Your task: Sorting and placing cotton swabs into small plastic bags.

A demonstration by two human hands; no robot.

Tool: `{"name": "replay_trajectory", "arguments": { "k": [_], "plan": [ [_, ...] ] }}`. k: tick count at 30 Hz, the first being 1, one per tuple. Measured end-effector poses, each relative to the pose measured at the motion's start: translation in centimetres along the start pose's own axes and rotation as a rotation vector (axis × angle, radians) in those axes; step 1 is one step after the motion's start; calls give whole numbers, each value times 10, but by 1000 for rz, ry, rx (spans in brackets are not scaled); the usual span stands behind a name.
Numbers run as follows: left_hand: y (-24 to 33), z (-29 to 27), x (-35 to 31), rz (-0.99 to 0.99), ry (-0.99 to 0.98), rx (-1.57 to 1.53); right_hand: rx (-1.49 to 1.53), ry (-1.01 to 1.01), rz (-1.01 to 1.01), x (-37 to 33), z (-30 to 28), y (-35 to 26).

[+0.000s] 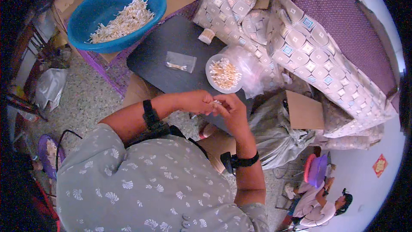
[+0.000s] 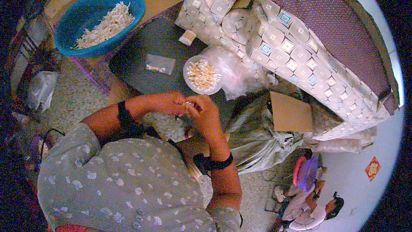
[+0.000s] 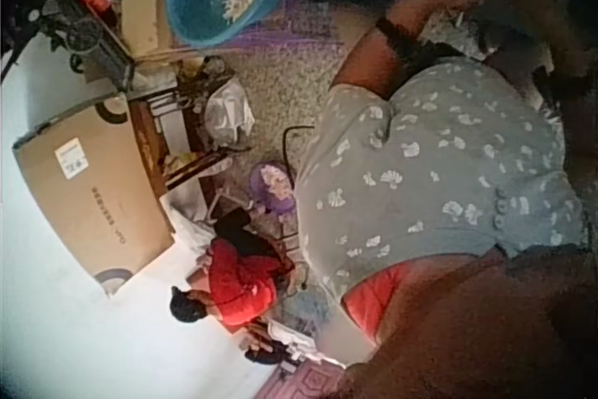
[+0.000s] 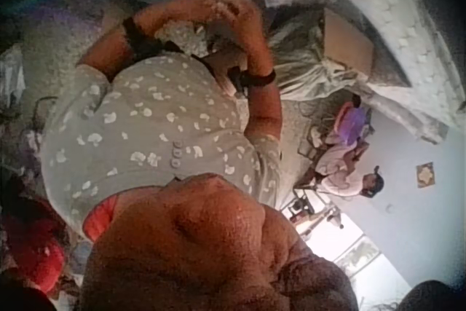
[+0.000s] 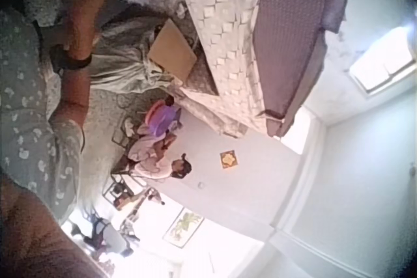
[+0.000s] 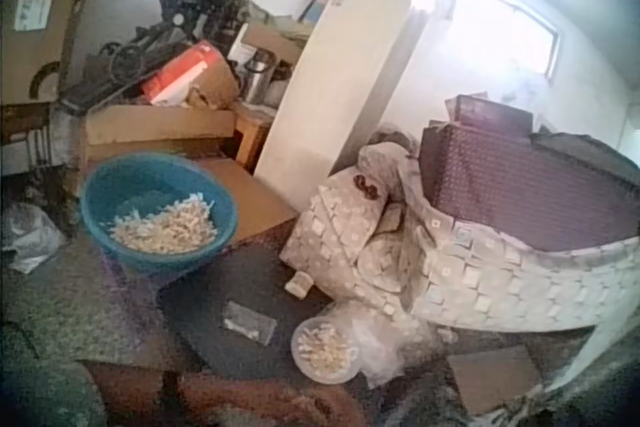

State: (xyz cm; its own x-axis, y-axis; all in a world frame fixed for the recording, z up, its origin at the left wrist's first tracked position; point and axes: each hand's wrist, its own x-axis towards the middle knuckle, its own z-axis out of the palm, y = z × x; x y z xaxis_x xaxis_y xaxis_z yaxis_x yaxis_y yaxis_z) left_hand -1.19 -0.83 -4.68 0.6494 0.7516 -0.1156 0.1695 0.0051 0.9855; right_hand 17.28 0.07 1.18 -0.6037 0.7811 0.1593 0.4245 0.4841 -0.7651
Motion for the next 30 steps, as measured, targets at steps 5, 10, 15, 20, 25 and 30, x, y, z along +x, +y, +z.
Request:
{"name": "replay_trajectory", "arguments": {
  "k": [5,10,15,20,25,30],
  "plan": [
    [-7,3,-8,19,10,-25,-45,56,-49,-7,7,9],
    [-7,-2,-15,-84,-43,-187,324,74,240,-12,14,30],
    [-33,-2,-11,12,36,8,418,103,284,-12,25,29],
    [-30,2,-8,-95,26,-54,445,84,285,-14,31,39],
    [-42,4,-9,-109,62,-10,633,61,305,-15,40,39],
    [-38,3,-13,-130,63,41,624,22,307,-14,45,50]
  ]
}}
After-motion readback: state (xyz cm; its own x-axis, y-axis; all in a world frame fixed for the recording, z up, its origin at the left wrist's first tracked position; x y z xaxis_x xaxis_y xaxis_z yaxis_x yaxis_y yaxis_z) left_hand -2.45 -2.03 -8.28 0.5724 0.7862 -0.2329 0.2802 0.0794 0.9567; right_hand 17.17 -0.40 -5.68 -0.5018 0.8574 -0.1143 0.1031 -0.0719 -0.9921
